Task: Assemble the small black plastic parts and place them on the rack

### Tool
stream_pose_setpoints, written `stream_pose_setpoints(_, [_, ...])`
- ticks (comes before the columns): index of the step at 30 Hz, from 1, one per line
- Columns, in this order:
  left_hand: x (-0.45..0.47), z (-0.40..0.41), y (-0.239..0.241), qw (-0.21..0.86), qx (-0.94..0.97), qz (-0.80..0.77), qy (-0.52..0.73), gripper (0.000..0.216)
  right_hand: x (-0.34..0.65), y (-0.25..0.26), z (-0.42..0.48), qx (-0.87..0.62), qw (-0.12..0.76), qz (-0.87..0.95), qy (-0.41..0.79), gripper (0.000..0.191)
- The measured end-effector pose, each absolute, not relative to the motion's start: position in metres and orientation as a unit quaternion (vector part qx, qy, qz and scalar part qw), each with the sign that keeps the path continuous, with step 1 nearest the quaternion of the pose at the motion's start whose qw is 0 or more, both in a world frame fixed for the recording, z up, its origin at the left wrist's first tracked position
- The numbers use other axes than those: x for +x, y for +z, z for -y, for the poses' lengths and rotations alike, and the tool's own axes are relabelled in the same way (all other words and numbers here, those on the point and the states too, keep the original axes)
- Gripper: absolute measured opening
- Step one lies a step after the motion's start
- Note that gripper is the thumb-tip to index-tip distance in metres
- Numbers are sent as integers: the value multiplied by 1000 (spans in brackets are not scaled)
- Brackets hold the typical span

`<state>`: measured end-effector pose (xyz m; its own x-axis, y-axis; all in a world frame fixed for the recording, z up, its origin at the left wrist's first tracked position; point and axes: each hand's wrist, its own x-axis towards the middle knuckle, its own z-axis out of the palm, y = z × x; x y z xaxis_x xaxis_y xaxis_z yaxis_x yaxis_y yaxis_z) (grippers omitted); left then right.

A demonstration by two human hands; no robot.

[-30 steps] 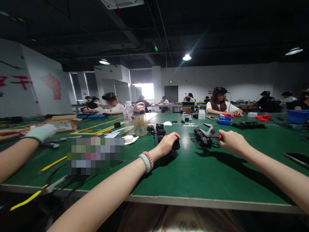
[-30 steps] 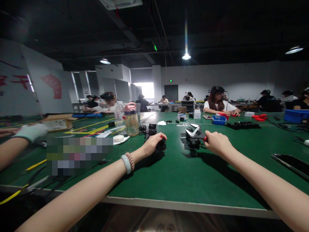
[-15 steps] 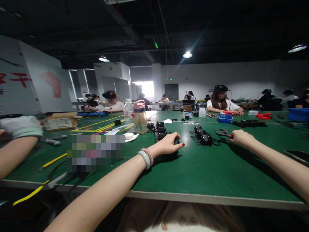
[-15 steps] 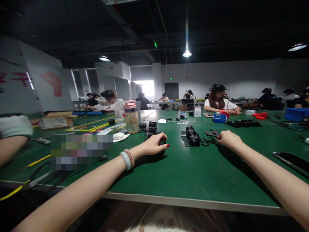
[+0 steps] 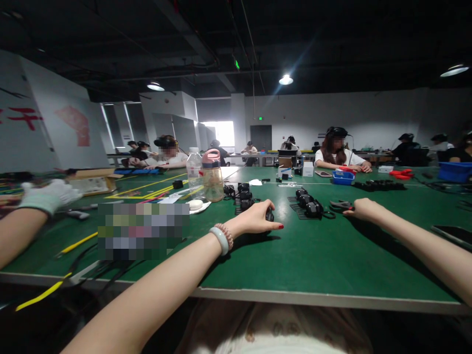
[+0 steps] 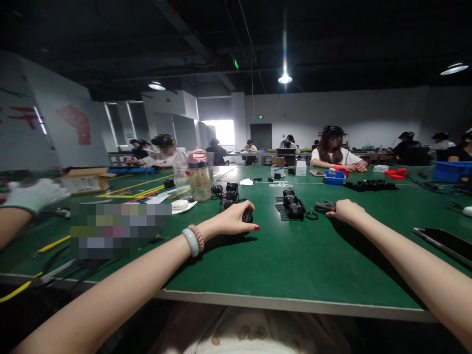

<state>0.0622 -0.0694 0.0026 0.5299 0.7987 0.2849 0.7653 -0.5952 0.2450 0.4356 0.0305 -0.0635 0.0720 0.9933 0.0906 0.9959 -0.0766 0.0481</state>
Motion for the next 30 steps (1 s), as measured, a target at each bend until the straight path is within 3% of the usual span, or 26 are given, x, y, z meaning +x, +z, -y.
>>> stream_pose_setpoints(30, [62, 60, -1, 56, 863, -453, 214, 72, 430, -68, -31, -742, 5, 670, -21, 53])
